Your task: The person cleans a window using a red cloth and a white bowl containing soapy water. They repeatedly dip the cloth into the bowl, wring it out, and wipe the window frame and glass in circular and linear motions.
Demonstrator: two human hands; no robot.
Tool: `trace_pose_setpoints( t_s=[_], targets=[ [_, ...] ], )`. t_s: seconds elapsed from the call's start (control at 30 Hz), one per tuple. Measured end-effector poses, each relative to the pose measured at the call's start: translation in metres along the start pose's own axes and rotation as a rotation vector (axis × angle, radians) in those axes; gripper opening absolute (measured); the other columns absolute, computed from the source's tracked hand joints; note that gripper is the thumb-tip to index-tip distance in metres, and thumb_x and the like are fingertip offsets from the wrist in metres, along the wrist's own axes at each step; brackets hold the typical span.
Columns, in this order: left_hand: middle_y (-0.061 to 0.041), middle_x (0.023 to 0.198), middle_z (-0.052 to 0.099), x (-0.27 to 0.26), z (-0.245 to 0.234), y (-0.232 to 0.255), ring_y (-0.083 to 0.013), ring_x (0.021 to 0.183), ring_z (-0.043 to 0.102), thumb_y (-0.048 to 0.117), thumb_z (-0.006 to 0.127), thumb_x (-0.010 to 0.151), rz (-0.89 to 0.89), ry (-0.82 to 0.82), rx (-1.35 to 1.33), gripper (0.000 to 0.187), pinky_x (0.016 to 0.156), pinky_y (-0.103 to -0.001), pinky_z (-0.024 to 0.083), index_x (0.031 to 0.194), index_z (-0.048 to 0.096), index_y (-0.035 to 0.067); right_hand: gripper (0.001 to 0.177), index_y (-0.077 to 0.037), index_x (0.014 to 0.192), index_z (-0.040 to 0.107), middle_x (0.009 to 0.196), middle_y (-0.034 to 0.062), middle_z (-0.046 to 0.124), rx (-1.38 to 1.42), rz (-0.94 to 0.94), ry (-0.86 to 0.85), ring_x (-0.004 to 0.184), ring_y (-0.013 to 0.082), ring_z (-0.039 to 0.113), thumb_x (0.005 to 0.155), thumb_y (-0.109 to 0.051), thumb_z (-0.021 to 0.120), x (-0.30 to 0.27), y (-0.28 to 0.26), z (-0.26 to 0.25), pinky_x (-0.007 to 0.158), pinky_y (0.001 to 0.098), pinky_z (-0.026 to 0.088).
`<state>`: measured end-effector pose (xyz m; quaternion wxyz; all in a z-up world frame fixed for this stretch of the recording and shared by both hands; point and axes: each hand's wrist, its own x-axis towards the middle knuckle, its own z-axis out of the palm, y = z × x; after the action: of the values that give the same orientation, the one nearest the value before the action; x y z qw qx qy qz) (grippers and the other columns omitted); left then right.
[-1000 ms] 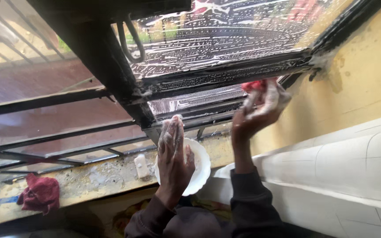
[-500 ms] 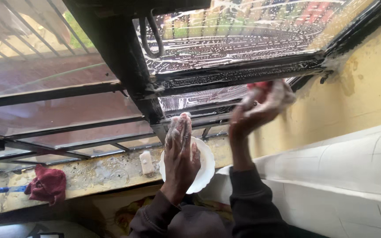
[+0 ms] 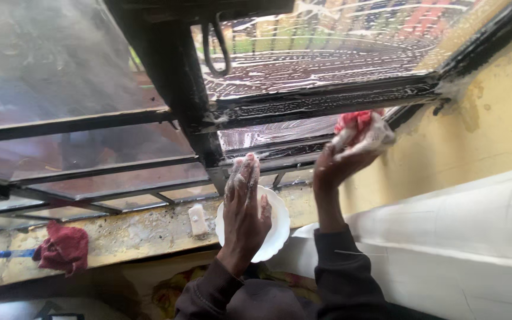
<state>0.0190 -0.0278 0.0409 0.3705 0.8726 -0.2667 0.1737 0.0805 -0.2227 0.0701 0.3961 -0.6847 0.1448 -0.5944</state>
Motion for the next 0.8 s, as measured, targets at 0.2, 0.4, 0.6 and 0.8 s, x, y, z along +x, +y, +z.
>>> trace_pose_setpoints(
  t_s=[0.2, 0.4, 0.6, 0.8],
  targets=[
    [-0.018, 0.166, 0.026, -0.006, 0.005, -0.006, -0.0377, 0.156, 0.024, 0.003, 0.065, 0.086, -0.018, -0.004, -0.017, 0.082, 0.128, -0.047, 0.024, 0.159, 0.028, 0.002, 0.014, -0.001, 0.114, 0.061, 0.108, 0.0132, 0.062, -0.013, -0.340, -0.252, 0.092, 0.0239, 0.063, 0.102, -0.007, 0.057, -0.065, -0.035, 0.036, 0.077, 0.0382, 0.059],
    [-0.017, 0.166, 0.027, -0.004, 0.005, -0.007, -0.0369, 0.156, 0.023, 0.003, 0.064, 0.086, -0.023, -0.006, 0.016, 0.083, 0.128, -0.048, 0.023, 0.159, 0.027, 0.003, 0.018, -0.001, 0.116, 0.063, 0.111, 0.0140, 0.063, -0.069, -0.326, -0.279, 0.092, 0.0273, 0.066, 0.102, -0.011, 0.058, -0.044, -0.021, 0.009, 0.079, 0.0408, 0.062],
    [-0.018, 0.167, 0.027, -0.004, 0.006, -0.001, -0.0368, 0.157, 0.021, 0.004, 0.064, 0.088, -0.007, 0.005, 0.050, 0.081, 0.129, -0.048, 0.021, 0.159, 0.025, 0.002, 0.021, 0.000, 0.118, 0.064, 0.114, 0.0148, 0.065, 0.140, 0.159, -0.015, 0.093, 0.0307, 0.069, 0.103, -0.014, 0.060, -0.016, 0.011, -0.007, 0.080, 0.0434, 0.066],
    [-0.019, 0.164, 0.028, -0.008, 0.015, 0.007, -0.0365, 0.156, 0.022, 0.007, 0.067, 0.088, -0.029, 0.027, 0.036, 0.081, 0.129, -0.048, 0.022, 0.158, 0.026, 0.001, 0.023, -0.005, 0.120, 0.065, 0.119, 0.0160, 0.063, -0.051, -0.276, -0.168, 0.106, 0.0293, 0.063, 0.101, -0.018, 0.064, -0.079, 0.015, 0.001, 0.096, 0.0516, 0.055]
  ],
)
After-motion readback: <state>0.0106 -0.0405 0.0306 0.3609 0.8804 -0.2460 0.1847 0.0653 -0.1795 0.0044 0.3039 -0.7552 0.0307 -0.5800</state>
